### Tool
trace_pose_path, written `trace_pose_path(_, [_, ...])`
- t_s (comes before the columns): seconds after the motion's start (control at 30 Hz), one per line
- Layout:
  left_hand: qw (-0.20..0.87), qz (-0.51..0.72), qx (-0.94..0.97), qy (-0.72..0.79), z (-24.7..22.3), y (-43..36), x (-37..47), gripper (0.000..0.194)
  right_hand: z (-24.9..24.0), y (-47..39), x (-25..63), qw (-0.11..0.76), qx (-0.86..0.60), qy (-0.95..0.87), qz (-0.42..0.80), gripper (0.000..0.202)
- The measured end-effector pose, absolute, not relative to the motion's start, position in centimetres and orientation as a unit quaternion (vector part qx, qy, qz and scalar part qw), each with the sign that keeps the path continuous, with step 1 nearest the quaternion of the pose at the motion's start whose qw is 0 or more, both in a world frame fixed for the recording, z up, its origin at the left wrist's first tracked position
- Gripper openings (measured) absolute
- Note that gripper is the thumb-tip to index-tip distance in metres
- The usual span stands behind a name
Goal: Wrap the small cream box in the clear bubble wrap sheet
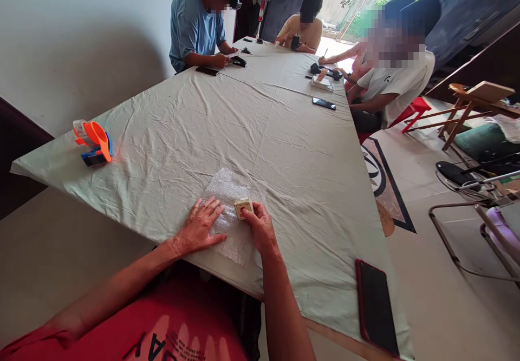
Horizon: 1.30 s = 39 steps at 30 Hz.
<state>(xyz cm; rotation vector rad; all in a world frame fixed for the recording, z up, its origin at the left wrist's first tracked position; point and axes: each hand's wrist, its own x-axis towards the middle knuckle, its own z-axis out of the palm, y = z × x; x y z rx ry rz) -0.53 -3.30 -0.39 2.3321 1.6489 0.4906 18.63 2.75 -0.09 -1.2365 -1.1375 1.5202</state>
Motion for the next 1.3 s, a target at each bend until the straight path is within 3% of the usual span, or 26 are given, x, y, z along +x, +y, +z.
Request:
trace_pose_path(0.13, [0.117, 0.143, 0.794, 0.579, -1.4, -3.3, -1.5, 0.084, 0.4, 2.6, 18.6, 0.388, -0.503, -0.524, 0.568, 0.046])
trace_pose_path(0.53, [0.114, 0.169, 0.788, 0.580, -2.5, -3.5, -1.3, 0.092, 1.6, 1.4, 16.9, 0.215, -0.489, -0.812, 0.237, 0.033])
trace_pose_path(1.3, [0.109, 0.159, 0.789, 0.583, -2.1, -3.5, -1.4, 0.093, 1.3, 1.7, 17.2, 0.207, -0.498, -0.816, 0.210, 0.033])
